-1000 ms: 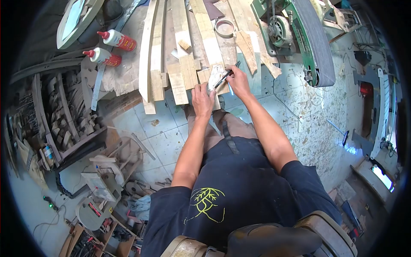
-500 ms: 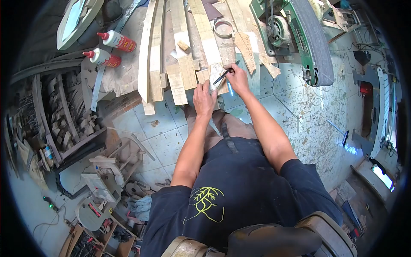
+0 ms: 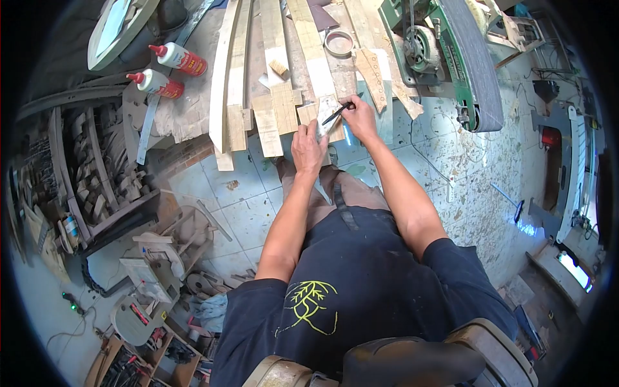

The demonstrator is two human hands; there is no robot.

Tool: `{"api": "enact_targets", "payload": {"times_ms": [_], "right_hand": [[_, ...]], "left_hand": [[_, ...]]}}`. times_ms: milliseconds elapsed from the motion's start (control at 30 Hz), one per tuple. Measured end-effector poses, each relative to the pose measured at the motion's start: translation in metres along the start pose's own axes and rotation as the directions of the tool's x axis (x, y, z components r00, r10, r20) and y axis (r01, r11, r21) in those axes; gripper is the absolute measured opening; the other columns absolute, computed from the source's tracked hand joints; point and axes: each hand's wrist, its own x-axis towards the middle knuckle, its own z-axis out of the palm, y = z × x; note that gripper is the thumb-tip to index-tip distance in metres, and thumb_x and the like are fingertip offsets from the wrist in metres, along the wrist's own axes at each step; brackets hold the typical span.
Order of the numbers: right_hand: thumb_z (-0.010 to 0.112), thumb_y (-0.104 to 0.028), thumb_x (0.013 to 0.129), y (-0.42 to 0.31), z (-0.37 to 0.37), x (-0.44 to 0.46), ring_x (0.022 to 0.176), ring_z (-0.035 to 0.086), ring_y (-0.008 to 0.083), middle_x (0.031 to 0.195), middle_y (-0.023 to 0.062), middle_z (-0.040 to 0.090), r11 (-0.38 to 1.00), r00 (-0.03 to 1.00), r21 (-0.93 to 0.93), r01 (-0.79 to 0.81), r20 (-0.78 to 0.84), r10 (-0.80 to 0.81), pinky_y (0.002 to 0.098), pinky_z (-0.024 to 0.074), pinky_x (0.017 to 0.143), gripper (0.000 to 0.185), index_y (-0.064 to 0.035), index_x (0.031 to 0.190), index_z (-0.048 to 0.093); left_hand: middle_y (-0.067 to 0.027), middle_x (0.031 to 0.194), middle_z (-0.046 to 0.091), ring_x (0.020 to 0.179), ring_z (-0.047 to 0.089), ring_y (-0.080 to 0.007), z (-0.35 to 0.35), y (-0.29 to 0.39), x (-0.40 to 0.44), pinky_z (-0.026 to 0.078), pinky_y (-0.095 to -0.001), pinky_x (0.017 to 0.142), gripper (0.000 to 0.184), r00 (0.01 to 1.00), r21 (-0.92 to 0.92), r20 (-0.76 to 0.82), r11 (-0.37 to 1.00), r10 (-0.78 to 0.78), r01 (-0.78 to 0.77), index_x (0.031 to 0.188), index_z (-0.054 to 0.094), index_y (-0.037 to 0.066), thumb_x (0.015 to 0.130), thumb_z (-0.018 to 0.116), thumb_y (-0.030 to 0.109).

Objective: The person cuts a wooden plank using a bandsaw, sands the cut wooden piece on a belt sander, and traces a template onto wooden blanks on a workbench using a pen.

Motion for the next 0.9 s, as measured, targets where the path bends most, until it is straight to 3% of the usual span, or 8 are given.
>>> {"api": "enact_targets", "payload": {"times_ms": [33, 367, 467, 533, 600, 700, 900], "right_hand": [[0.066, -0.011, 0.08, 0.002, 0.001, 0.0, 0.066, 0.061, 0.016, 0.071, 0.0059, 0.064, 1.0, 1.0, -0.007, 0.013, -0.005, -0.013, 0.0317, 0.0498, 0.065, 0.024, -0.0052, 0.103, 0.072], [0.066, -0.011, 0.078, 0.003, 0.003, 0.0, 0.066, 0.062, 0.0171, 0.071, 0.0071, 0.063, 0.999, 0.999, 0.012, 0.033, -0.03, -0.032, 0.0322, 0.0501, 0.065, 0.024, -0.0051, 0.101, 0.072], [0.066, -0.01, 0.078, 0.002, 0.002, 0.0, 0.068, 0.063, 0.0205, 0.072, 0.009, 0.064, 1.0, 0.999, 0.008, 0.021, -0.03, -0.02, 0.0337, 0.0507, 0.066, 0.024, -0.0051, 0.101, 0.072], [0.065, -0.01, 0.078, -0.003, 0.0, -0.001, 0.071, 0.067, 0.0272, 0.076, 0.0137, 0.068, 1.0, 1.0, -0.008, -0.004, -0.015, 0.003, 0.0366, 0.052, 0.069, 0.023, -0.0046, 0.1, 0.071], [0.065, -0.01, 0.078, -0.003, 0.0, -0.001, 0.072, 0.067, 0.0278, 0.077, 0.014, 0.068, 1.0, 1.0, -0.009, -0.001, -0.012, 0.001, 0.037, 0.0523, 0.069, 0.023, -0.0048, 0.1, 0.071], [0.065, -0.01, 0.078, -0.002, 0.001, 0.0, 0.074, 0.068, 0.0283, 0.078, 0.0144, 0.069, 1.0, 1.0, -0.027, -0.002, -0.012, 0.001, 0.0372, 0.0528, 0.07, 0.023, -0.005, 0.1, 0.071], [0.066, -0.01, 0.078, -0.001, 0.001, 0.002, 0.076, 0.069, 0.0277, 0.08, 0.0143, 0.069, 0.999, 1.0, -0.031, 0.015, -0.01, -0.015, 0.0366, 0.0535, 0.072, 0.024, -0.0056, 0.101, 0.072]], "left_hand": [[-0.0122, 0.099, 0.058, 0.09, 0.061, -0.0315, 0.0, 0.001, 0.0, 0.052, -0.0431, 0.08, 0.056, 1.0, 0.001, 0.002, 1.0, -0.004, 0.004, 0.124, 0.062, 0.009, 0.072, 0.082, 0.016], [-0.0137, 0.101, 0.058, 0.097, 0.06, -0.0329, 0.001, -0.006, -0.004, 0.05, -0.0425, 0.085, 0.05, 1.0, -0.082, 0.02, 0.996, -0.022, 0.024, 0.124, 0.062, 0.007, 0.078, 0.08, 0.015], [-0.0144, 0.102, 0.058, 0.101, 0.059, -0.0336, 0.0, -0.018, -0.019, 0.049, -0.0424, 0.087, 0.044, 0.989, -0.119, -0.048, 0.984, -0.14, 0.133, 0.122, 0.062, 0.006, 0.081, 0.077, 0.014], [-0.0152, 0.104, 0.058, 0.098, 0.06, -0.0348, -0.001, -0.026, -0.032, 0.05, -0.0433, 0.085, 0.037, 0.982, -0.175, 0.002, 0.967, -0.19, 0.188, 0.117, 0.063, 0.006, 0.082, 0.076, 0.013], [-0.0149, 0.105, 0.059, 0.096, 0.061, -0.0347, 0.0, -0.034, -0.044, 0.051, -0.0434, 0.084, 0.035, 0.971, -0.225, 0.09, 0.945, -0.223, 0.238, 0.115, 0.064, 0.006, 0.082, 0.076, 0.012], [-0.011, 0.101, 0.061, 0.08, 0.067, -0.0256, 0.005, -0.038, -0.05, 0.053, -0.0396, 0.077, 0.032, 0.992, -0.214, -0.01, 0.969, -0.126, 0.121, 0.111, 0.067, 0.006, 0.081, 0.077, 0.012], [-0.0104, 0.103, 0.063, 0.082, 0.069, -0.0242, 0.004, -0.035, -0.051, 0.054, -0.0383, 0.077, 0.028, 0.99, -0.229, 0.004, 0.964, -0.141, 0.138, 0.108, 0.07, 0.007, 0.082, 0.077, 0.01]]}}
